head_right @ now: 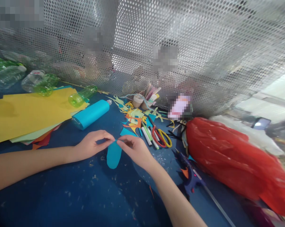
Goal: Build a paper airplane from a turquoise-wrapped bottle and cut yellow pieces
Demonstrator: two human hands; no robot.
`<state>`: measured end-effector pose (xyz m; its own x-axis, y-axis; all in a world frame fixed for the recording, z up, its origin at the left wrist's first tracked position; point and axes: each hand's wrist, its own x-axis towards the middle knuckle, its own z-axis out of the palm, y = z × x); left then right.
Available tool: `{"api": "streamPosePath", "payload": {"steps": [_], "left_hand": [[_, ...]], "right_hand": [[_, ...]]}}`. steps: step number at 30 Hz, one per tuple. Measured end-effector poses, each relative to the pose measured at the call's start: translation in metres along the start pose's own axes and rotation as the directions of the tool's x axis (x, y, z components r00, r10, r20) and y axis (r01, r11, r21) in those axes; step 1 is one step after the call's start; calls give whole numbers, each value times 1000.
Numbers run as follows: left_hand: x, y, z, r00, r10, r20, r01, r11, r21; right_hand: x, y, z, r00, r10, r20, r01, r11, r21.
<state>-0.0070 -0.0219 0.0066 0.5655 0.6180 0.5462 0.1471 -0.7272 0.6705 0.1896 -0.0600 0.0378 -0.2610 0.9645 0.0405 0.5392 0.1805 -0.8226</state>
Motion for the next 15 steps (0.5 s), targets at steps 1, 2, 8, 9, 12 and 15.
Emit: {"api": "streamPosePath", "payload": {"steps": [1, 2, 8, 9, 12, 15], "left_hand": [[0, 0, 0, 1000, -28, 5, 28, 999, -34], [0, -1, 1, 998, -59, 12, 60, 995, -77], [1, -1, 1, 982, -184, 52, 191, 951, -243], [1, -1, 1, 980, -193, 46, 198, 949, -245], [3, -1, 1, 981, -191, 37, 194, 954, -230], [3, 0, 1, 984, -175, 35, 179, 963, -201]], "right_hand": [[0, 0, 1, 1000, 1, -1, -1, 1000, 1], [0, 1, 2, 1000, 5, -6, -5, 1000, 8], [1, 1, 2, 999, 20, -32, -20, 1000, 5], [1, 1, 2, 999, 17, -37, -18, 1000, -9], [1, 1, 2, 999, 13, -39, -15, 999, -51], [1, 3, 4, 999, 8, -50, -12, 998, -64]]}}
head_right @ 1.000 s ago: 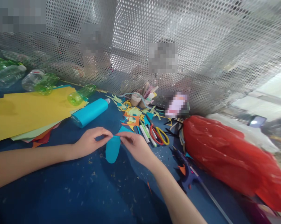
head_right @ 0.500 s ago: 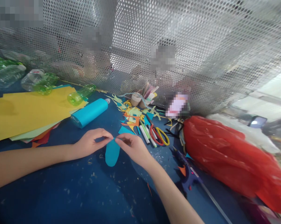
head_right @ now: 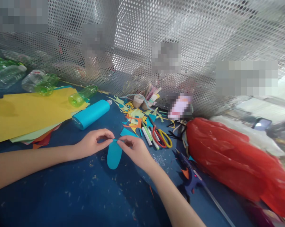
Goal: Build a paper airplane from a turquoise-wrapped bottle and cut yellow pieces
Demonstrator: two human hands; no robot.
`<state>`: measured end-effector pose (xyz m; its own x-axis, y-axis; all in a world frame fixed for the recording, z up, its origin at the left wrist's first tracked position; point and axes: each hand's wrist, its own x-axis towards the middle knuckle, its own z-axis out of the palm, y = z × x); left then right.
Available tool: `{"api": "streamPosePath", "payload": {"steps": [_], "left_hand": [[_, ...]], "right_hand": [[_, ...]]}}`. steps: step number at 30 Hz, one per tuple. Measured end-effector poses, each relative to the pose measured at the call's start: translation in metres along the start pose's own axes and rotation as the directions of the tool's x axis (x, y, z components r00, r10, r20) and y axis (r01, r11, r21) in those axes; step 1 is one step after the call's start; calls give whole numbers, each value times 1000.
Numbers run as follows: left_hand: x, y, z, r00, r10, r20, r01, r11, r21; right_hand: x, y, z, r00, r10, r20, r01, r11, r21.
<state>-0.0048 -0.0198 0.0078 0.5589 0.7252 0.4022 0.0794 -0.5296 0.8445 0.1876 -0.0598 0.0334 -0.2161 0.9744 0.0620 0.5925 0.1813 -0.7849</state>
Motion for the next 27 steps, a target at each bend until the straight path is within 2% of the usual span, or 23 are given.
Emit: {"api": "streamPosePath", "payload": {"steps": [4, 7, 13, 22, 27], "left_hand": [[-2, 1, 0, 1000, 13, 27, -14, 1000, 22], [-2, 1, 1, 999, 16, 37, -18, 999, 35], [-2, 0, 1, 1000, 10, 8, -10, 999, 36], [0, 0, 0, 999, 1, -41, 0, 1000, 26], [1, -2, 0, 998, -6, -56, 8, 1000, 27]], "right_hand": [[0, 1, 7, 998, -51, -29, 52, 997, 56], [-1, -2, 9, 997, -61, -46, 62, 998, 14], [-2, -9, 2, 996, -78, -36, 77, 997, -11], [1, 2, -7, 997, -27, -75, 30, 998, 48], [1, 1, -5, 996, -40, -76, 44, 997, 57]]}}
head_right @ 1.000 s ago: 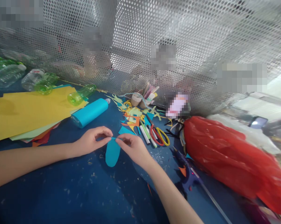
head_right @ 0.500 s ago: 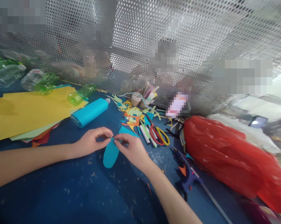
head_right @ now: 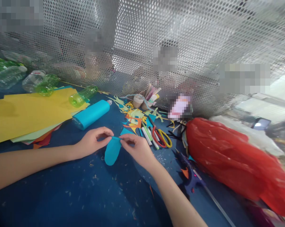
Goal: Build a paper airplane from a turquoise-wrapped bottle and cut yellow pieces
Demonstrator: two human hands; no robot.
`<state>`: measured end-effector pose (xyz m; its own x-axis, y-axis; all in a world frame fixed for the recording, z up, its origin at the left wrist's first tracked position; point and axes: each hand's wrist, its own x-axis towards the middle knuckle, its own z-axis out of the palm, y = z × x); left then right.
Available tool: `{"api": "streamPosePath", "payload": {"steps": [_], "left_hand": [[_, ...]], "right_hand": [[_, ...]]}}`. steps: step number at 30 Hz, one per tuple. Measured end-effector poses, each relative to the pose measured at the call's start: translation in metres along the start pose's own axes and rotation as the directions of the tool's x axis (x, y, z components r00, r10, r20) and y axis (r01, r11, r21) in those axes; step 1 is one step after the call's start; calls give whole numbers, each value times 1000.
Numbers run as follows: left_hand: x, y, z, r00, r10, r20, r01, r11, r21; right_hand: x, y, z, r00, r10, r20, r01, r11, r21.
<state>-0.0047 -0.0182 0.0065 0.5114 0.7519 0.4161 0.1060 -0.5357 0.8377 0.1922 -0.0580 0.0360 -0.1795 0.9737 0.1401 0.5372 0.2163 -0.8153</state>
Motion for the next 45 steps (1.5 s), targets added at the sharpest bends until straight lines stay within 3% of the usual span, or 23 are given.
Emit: {"api": "streamPosePath", "payload": {"steps": [8, 20, 29, 39, 42, 45], "left_hand": [[1, -6, 0, 1000, 3, 10, -4, 999, 40], [1, -5, 1, 1000, 0, -21, 1, 999, 38], [6, -9, -1, 997, -74, 30, 78, 983, -165], [6, -9, -1, 990, -141, 16, 141, 963, -230], [7, -11, -1, 984, -180, 18, 176, 935, -306], [7, -12, 0, 959, -262, 109, 282, 840, -464]], "right_hand": [[0, 6, 5, 999, -18, -27, 18, 1000, -8], [-2, 1, 5, 993, -57, -100, 36, 979, -199], [-3, 1, 5, 999, -45, -6, 45, 998, 52], [-3, 3, 7, 991, -56, -123, 40, 991, -130], [-3, 3, 5, 996, -52, -72, 50, 998, -33], [-2, 5, 6, 997, -69, -36, 72, 991, 111]]}}
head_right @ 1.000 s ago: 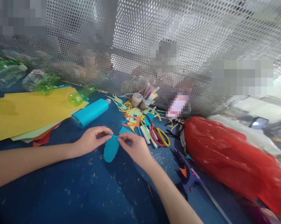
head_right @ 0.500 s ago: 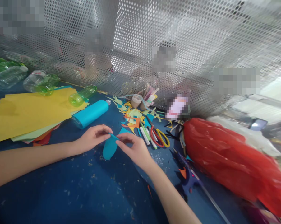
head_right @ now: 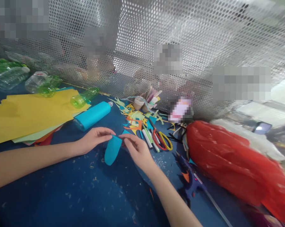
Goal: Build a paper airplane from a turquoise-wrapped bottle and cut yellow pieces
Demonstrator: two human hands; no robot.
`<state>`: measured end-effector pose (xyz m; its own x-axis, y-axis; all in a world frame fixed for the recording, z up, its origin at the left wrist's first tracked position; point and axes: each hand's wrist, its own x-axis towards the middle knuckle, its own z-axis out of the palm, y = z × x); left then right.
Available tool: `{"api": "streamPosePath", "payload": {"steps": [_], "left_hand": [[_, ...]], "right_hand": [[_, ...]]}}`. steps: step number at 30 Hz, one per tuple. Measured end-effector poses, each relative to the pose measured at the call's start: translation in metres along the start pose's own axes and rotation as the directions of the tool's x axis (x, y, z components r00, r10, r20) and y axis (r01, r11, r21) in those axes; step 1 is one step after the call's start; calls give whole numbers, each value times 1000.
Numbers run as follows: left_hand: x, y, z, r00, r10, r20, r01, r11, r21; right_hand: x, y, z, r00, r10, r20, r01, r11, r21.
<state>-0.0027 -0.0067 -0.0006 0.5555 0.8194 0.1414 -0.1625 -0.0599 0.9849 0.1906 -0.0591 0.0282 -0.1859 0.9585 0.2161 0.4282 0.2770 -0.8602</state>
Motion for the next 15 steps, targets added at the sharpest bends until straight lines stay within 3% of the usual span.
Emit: {"api": "streamPosePath", "payload": {"steps": [4, 8, 11, 15], "left_hand": [[-2, -1, 3, 978, -155, 142, 177, 971, -162], [-5, 3, 5, 947, -211, 242, 268, 935, -233], [-5, 6, 6, 948, -209, 239, 266, 935, -237], [-2, 10, 9, 953, -261, 154, 299, 891, -341]], "right_hand": [[0, -1, 4, 992, -124, 26, 124, 992, 2], [-2, -9, 9, 977, -196, 84, 202, 976, -76], [-3, -15, 11, 976, -193, 100, 204, 973, -112], [-3, -14, 10, 989, -143, 40, 147, 979, -143]]}}
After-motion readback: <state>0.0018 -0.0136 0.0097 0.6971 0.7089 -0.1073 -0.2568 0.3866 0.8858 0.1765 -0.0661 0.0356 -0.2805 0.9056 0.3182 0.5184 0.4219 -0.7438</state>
